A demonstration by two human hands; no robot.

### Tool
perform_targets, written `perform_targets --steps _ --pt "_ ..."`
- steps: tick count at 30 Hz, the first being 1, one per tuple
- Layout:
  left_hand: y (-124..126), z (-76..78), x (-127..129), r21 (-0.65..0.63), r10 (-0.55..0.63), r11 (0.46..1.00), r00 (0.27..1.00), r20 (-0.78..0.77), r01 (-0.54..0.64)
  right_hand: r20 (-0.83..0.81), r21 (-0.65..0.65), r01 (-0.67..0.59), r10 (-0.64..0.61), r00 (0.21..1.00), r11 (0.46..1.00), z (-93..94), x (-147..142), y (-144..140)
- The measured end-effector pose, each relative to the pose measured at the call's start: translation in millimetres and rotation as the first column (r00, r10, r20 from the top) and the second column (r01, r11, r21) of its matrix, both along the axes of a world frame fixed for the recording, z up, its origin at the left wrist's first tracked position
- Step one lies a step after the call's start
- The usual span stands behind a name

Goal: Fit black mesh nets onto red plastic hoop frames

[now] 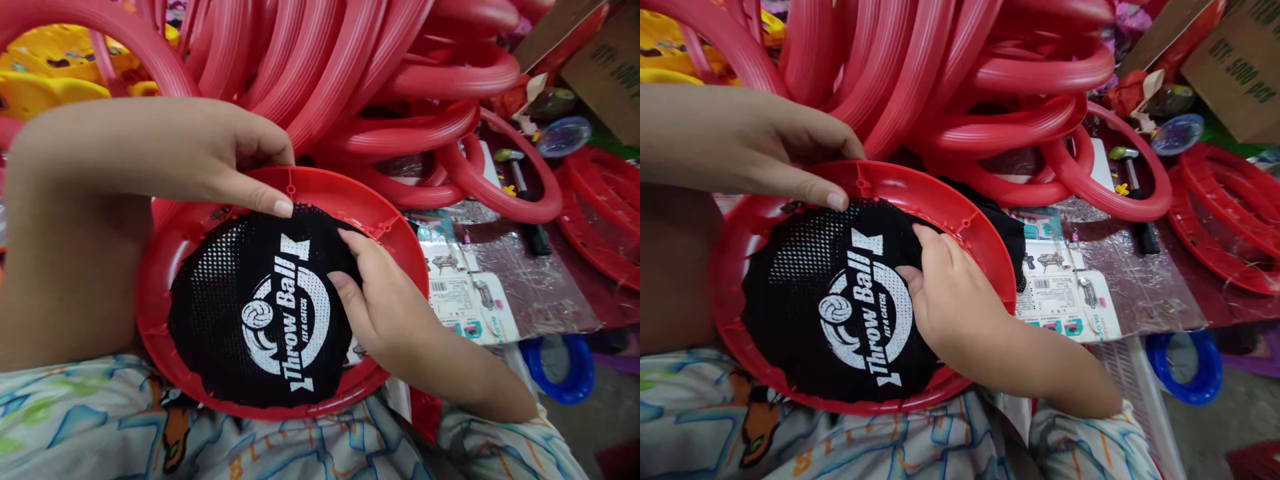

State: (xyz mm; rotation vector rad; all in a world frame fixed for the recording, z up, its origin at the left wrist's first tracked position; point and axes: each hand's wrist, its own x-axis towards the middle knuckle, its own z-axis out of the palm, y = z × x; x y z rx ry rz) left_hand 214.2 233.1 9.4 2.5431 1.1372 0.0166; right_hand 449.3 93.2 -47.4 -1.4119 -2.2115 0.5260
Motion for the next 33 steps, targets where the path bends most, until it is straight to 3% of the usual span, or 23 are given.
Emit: perform_targets --steps 5,8,11,15,20,23,26,28,33 --pt "-9 1.6 10 -0.032 0.010 0.999 0.990 0.140 -0.006 -0.176 0.305 0.059 -0.005 0.984 0.951 0.1 5 -6" --pt "-15 1.1 15 -0.065 -0.064 0.995 0.970 0.236 0.082 -0.227 0.331 0.094 -0.018 0.974 0.939 0.4 9 -7" --pt "-19 -1.1 22 -0.041 -0.108 0.992 0.979 0.174 0.117 -0.255 0.300 0.113 -0.035 0.966 0.947 1.2 12 -5" --pt "-22 -4.3 30 0.037 -0.094 0.995 0.988 0.126 0.090 -0.082 0.332 0.065 -0.040 0.996 0.941 3.5 14 -3" --pt "-24 -2.9 29 -0.015 -0.049 0.998 0.982 0.182 0.053 0.214 0.473 -0.043 -0.067 0.975 0.880 1.0 11 -9" --pt "-28 1.0 27 0.042 -0.062 0.998 0.976 0.211 0.054 0.258 0.402 -0.057 -0.054 0.965 0.914 -5.7 8 -7" --pt "-31 3.5 27 0.087 -0.079 0.994 0.973 0.215 0.062 0.187 0.211 0.035 -0.075 0.980 0.977 -10.7 4 -1" --pt "-32 3.4 27 0.103 -0.092 0.992 0.975 0.202 0.072 0.109 0.116 0.074 -0.087 0.990 0.990 -11.4 4 2" --pt "-26 0.1 20 0.099 -0.084 0.993 0.988 0.129 0.071 -0.070 0.188 0.004 0.010 0.997 0.982 -7.8 6 3"
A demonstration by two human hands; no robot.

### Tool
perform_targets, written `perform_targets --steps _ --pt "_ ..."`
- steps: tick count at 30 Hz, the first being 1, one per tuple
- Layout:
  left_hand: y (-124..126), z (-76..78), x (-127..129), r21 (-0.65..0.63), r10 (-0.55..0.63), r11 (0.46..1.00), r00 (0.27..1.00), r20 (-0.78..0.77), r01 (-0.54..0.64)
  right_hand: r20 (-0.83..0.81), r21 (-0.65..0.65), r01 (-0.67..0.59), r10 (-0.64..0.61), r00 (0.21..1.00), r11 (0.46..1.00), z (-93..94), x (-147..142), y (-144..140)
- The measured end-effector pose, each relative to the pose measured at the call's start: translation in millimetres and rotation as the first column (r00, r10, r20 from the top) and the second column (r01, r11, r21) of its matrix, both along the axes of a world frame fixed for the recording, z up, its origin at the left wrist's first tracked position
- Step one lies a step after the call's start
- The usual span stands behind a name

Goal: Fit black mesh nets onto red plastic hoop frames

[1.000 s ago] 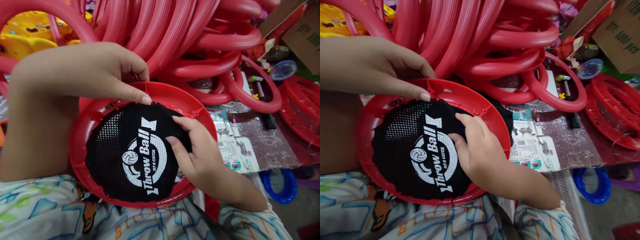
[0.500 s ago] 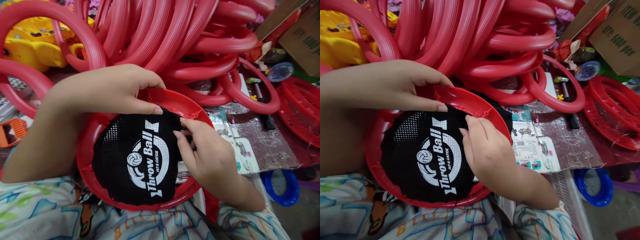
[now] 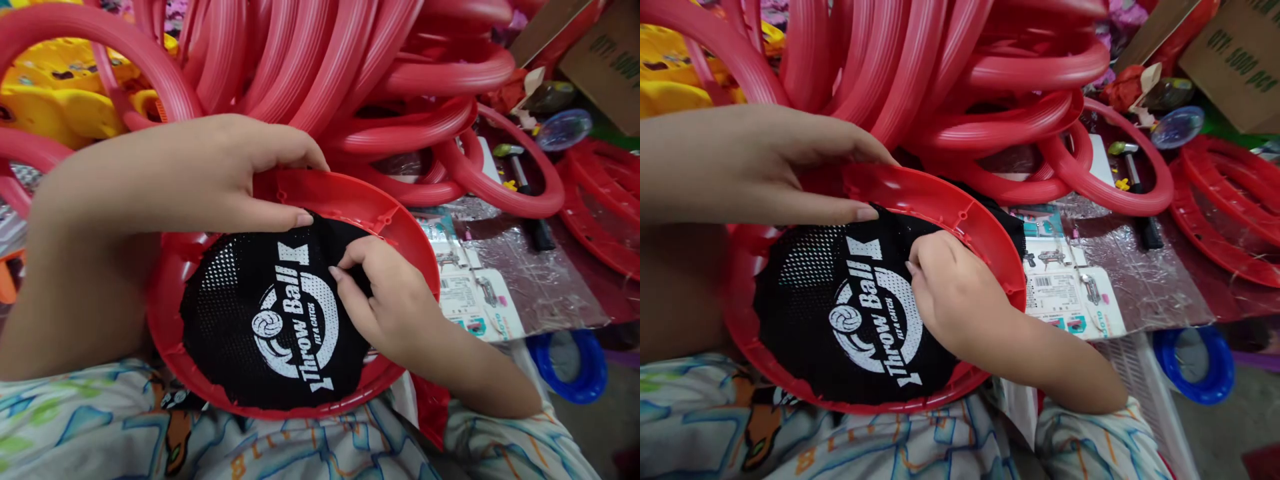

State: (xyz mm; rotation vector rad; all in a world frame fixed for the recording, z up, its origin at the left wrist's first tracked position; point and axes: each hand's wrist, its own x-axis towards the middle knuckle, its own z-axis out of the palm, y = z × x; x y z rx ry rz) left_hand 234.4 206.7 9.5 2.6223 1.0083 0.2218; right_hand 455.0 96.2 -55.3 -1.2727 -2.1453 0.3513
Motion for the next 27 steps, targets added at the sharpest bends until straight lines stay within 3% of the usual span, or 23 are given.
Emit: perform_targets --steps 5,9,12,19,27 --pt "0 -1.2 -1 -0.042 -0.015 0.999 0.999 -0.029 0.014 -0.035 0.187 -0.145 0.154 0.987 0.971 6.8 5 -3" --pt "-6 0.1 9 -0.093 -0.097 0.989 0.981 0.168 0.113 0.088 0.347 -0.100 0.074 0.993 0.933 13.9 14 -3" --pt "-9 0.3 17 -0.102 -0.095 0.987 0.971 0.220 0.120 0.132 0.426 -0.078 0.024 0.991 0.902 17.0 19 1" --pt "-6 -8.9 22 -0.149 -0.089 0.980 0.959 0.267 0.133 0.238 0.460 -0.079 -0.037 0.971 0.884 18.0 19 8" --pt "-6 -11.8 26 -0.214 0.022 0.976 0.951 0.308 0.047 0.236 0.435 -0.037 -0.074 0.969 0.900 16.8 18 9"
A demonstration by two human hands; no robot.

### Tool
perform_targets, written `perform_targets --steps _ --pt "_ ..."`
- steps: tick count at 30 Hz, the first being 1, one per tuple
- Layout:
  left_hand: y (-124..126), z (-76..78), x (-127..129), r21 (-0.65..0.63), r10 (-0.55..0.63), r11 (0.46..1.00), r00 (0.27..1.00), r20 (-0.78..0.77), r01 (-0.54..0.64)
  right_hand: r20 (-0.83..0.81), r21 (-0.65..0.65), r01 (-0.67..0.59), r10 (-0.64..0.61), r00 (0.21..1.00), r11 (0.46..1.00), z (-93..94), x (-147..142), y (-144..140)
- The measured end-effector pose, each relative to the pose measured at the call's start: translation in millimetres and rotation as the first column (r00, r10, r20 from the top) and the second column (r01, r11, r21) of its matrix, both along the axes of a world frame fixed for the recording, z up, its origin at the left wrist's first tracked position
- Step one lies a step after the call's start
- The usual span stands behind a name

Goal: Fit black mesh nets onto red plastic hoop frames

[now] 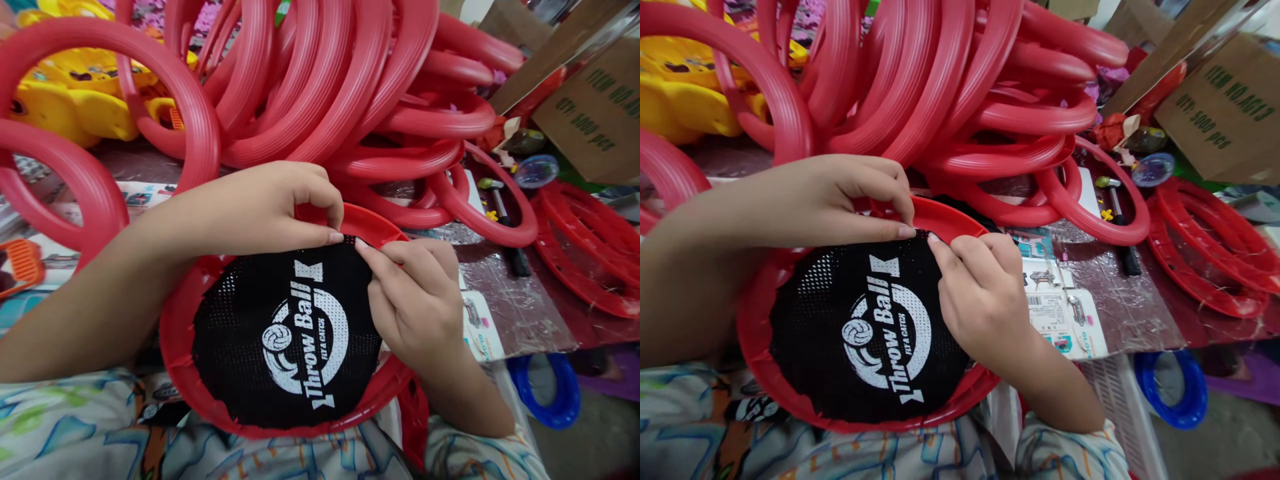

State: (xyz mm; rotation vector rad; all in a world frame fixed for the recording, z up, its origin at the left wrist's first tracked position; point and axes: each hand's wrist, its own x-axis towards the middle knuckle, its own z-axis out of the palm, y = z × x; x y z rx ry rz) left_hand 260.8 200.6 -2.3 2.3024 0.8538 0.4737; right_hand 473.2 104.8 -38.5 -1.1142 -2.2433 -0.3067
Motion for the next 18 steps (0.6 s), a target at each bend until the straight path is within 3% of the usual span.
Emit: perform_targets --steps 18 --pt "-3.6 -7.6 7.3 0.173 0.018 0.985 0.999 -0.042 -0.011 0.017 -0.056 0.065 -0.064 0.998 0.996 -4.0 3.5 2.6"
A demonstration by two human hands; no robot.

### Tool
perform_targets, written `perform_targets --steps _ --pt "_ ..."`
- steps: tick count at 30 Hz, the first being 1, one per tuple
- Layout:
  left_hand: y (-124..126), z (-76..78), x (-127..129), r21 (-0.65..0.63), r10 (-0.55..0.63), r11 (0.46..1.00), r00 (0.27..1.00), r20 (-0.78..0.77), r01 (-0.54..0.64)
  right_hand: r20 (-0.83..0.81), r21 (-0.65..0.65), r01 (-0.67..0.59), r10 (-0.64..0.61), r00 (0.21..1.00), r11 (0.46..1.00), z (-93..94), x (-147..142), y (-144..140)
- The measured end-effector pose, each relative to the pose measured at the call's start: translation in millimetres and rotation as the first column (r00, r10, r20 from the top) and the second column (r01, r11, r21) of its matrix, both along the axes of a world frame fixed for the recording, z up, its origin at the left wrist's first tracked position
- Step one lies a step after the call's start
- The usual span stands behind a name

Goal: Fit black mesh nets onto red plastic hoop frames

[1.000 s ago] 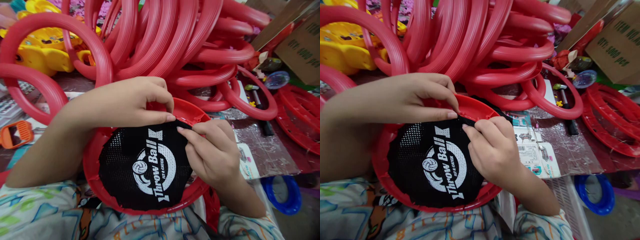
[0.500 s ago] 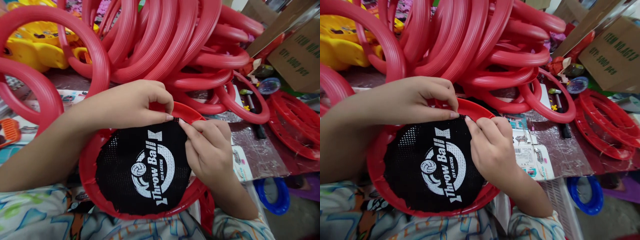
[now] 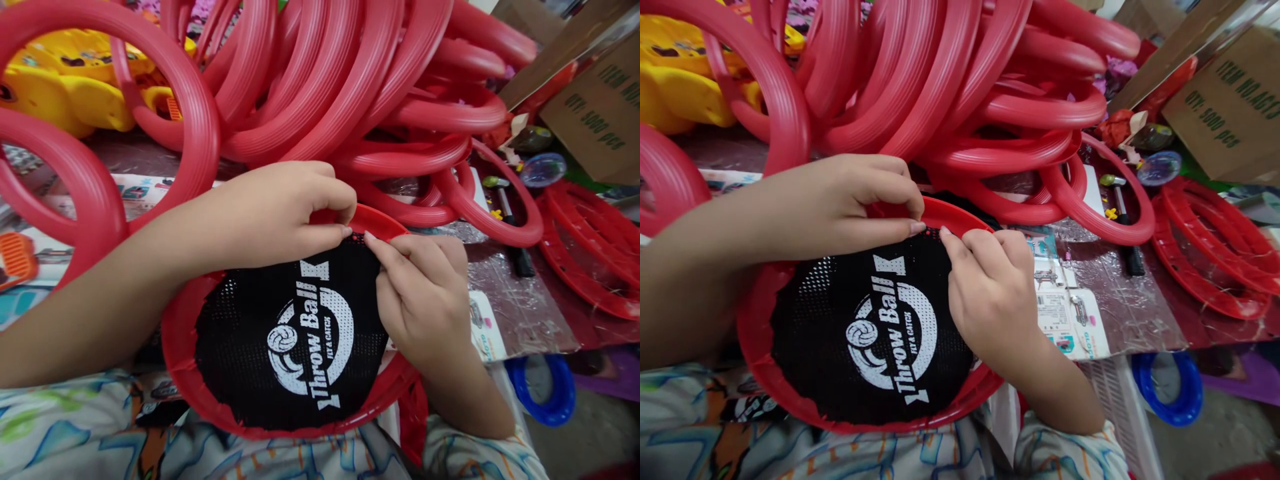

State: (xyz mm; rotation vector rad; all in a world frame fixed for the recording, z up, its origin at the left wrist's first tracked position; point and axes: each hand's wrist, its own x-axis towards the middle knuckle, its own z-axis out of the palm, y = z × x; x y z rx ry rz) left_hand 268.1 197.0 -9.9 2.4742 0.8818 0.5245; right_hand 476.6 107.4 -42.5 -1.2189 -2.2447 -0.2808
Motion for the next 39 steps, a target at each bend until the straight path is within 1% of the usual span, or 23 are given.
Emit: perform_targets --steps 3,5,9,11,16,20,22,27,31,34,36,39 --pt "-1 -1.1 0 0.004 0.015 1.000 1.000 -0.017 -0.015 -0.113 -0.082 -0.019 0.009 0.994 0.996 1.6 2 0" --pt "-1 -0.7 -1 -0.022 0.010 1.000 1.000 -0.003 -0.011 -0.216 -0.133 -0.012 -0.017 0.976 0.991 2.3 3 -1" --pt "0 0.5 -5 -0.063 -0.014 0.998 1.000 0.000 0.014 -0.429 -0.183 0.054 -0.130 0.894 0.982 1.3 3 -3" --pt "1 0.0 -6 -0.063 -0.018 0.998 1.000 -0.005 0.018 -0.477 -0.205 0.072 -0.163 0.864 0.976 0.2 2 -3" --pt "2 -1.1 -5 -0.068 -0.024 0.997 1.000 -0.006 0.023 -0.439 -0.223 0.096 -0.188 0.879 0.970 -0.4 1 -2" --pt "-1 2.8 -5 -0.065 -0.026 0.998 0.998 -0.063 0.022 -0.430 -0.238 0.120 -0.215 0.877 0.964 0.1 3 -1" --pt "-1 4.0 -5 -0.068 -0.028 0.997 0.995 -0.093 0.022 -0.443 -0.248 0.112 -0.216 0.870 0.962 0.2 4 0" --pt "2 -0.8 -5 -0.081 -0.041 0.996 0.999 -0.032 0.039 -0.453 -0.280 0.091 -0.215 0.865 0.956 0.6 8 2" --pt "3 -1.9 -6 -0.070 -0.026 0.997 0.999 -0.028 0.024 -0.403 -0.243 0.131 -0.223 0.888 0.961 2.6 9 1" --pt "2 0.2 -6 -0.071 -0.030 0.997 0.998 -0.054 0.026 -0.356 -0.212 0.111 -0.183 0.916 0.971 4.6 9 2" --pt "1 0.8 -6 -0.075 -0.033 0.997 0.997 -0.068 0.028 -0.337 -0.196 0.060 -0.124 0.933 0.979 5.1 11 4" --pt "1 -0.2 -6 -0.059 -0.044 0.997 0.998 -0.034 0.042 -0.320 -0.161 -0.003 -0.049 0.946 0.987 4.2 13 6"
